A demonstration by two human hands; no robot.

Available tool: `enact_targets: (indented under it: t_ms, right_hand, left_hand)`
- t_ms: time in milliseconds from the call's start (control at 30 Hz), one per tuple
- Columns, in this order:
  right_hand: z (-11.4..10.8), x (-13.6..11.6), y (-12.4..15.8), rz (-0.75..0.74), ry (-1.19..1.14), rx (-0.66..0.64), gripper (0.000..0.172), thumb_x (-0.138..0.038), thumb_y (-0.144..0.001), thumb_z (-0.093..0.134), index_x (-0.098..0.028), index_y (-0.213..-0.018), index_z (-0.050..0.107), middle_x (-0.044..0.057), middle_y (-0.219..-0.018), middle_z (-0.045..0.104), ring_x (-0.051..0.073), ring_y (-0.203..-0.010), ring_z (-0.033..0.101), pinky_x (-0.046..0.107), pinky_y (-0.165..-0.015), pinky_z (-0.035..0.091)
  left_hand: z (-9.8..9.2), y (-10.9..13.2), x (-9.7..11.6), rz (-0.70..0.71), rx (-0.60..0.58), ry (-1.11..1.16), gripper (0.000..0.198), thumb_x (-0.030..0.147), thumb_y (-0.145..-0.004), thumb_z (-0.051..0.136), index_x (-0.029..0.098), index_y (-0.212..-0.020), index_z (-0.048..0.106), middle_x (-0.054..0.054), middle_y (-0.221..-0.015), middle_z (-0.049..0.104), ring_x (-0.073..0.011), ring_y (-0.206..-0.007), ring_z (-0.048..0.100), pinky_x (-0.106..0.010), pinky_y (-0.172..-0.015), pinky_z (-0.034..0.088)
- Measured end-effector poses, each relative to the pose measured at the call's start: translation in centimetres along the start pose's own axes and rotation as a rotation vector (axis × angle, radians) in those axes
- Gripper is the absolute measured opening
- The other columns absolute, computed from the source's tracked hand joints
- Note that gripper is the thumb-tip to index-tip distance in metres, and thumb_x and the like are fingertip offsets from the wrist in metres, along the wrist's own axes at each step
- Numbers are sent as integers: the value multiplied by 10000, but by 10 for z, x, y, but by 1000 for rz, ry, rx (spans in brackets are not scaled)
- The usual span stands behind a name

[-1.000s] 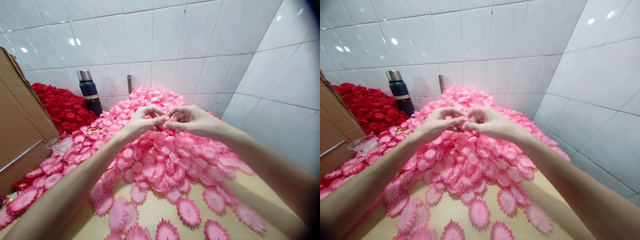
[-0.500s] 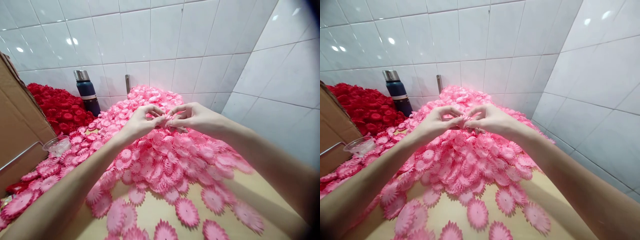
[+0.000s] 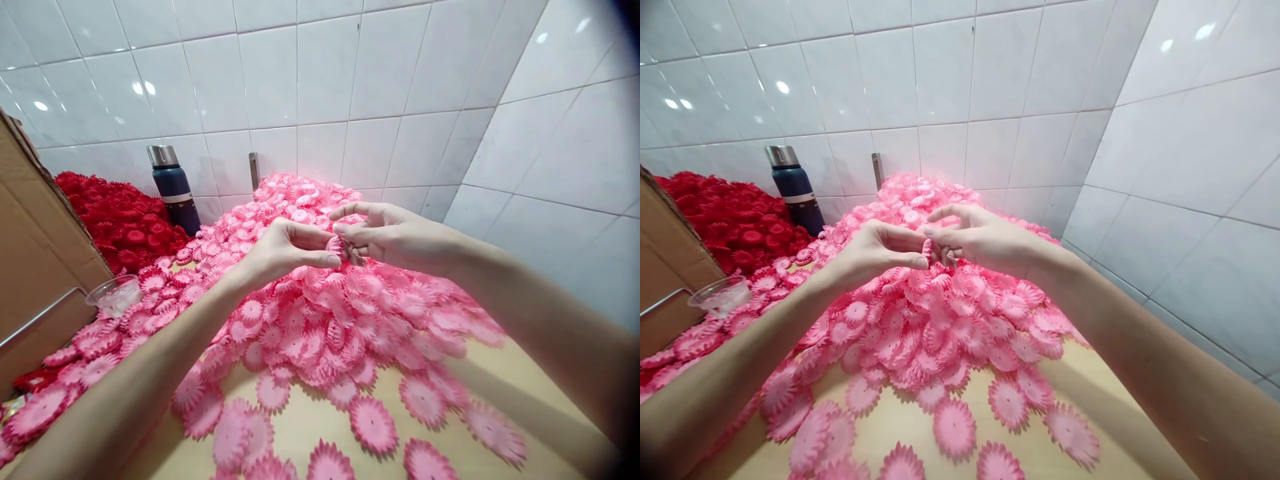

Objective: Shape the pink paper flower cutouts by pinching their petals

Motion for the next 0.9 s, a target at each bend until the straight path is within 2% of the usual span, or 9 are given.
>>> enact_targets:
  t_ms: [133,300,367,567,667,767,900]
  right_hand:
    - [-3,-1,1,-4,-49,0,396,-353,-839,709,-191,-1148,521,8,-789,635,137,-701,623,307,-659,499]
    - [-9,-2,3,20,51,-23,443,-328,-834,718,-203,-1205,512,10,-797,668,136,-713,639,300,-678,510]
    - [-12,-4,4,10,77,-32,470,-344,-833,715,-206,-1231,506,23,-812,685,154,-743,654,322,-706,522]
    - [-16,-5,6,-12,238,18,524,-367,-780,760,-229,-1225,520,35,-865,721,170,-804,678,325,-762,530]
    - [-14,-3,4,-23,252,13,589,-357,-750,784,-218,-1245,498,56,-867,731,197,-827,685,358,-795,531]
    - [-15,0,2,-25,278,12,567,-344,-763,770,-221,-1246,500,55,-862,729,193,-802,677,357,-772,526]
    - [-14,3,1,-34,252,-26,523,-335,-774,758,-223,-1211,494,28,-800,712,173,-747,663,335,-718,515]
  left_hand:
    - [-3,-1,-3,-13,32,13,332,229,-652,852,117,-955,780,-123,-924,785,-230,-895,745,-330,-872,598]
    - [-8,-2,-6,-30,137,66,281,224,-628,868,100,-866,784,-116,-811,784,-202,-720,749,-339,-767,632]
    - [-8,-2,-6,-47,154,54,300,221,-636,865,78,-884,776,-131,-818,782,-203,-729,749,-336,-770,631]
    - [-9,-3,-10,-27,91,116,371,207,-714,822,118,-1048,688,-96,-821,782,-198,-798,751,-351,-799,620]
    - [-11,-3,-13,-25,63,126,249,225,-736,806,118,-924,684,-77,-790,771,-182,-783,745,-344,-801,615]
    - [-11,-4,-15,-57,30,91,185,267,-769,776,100,-816,712,-74,-795,756,-157,-798,732,-321,-846,599]
    - [-8,-4,-16,-100,-20,89,197,291,-820,725,97,-853,727,-82,-839,751,-155,-844,725,-340,-911,575]
Point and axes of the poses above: each hand's wrist, its own y-axis away from the middle knuckle, its own z-axis out of the palm, x = y × z, the point moved 5 cm from there along -y, towards the middle knuckle
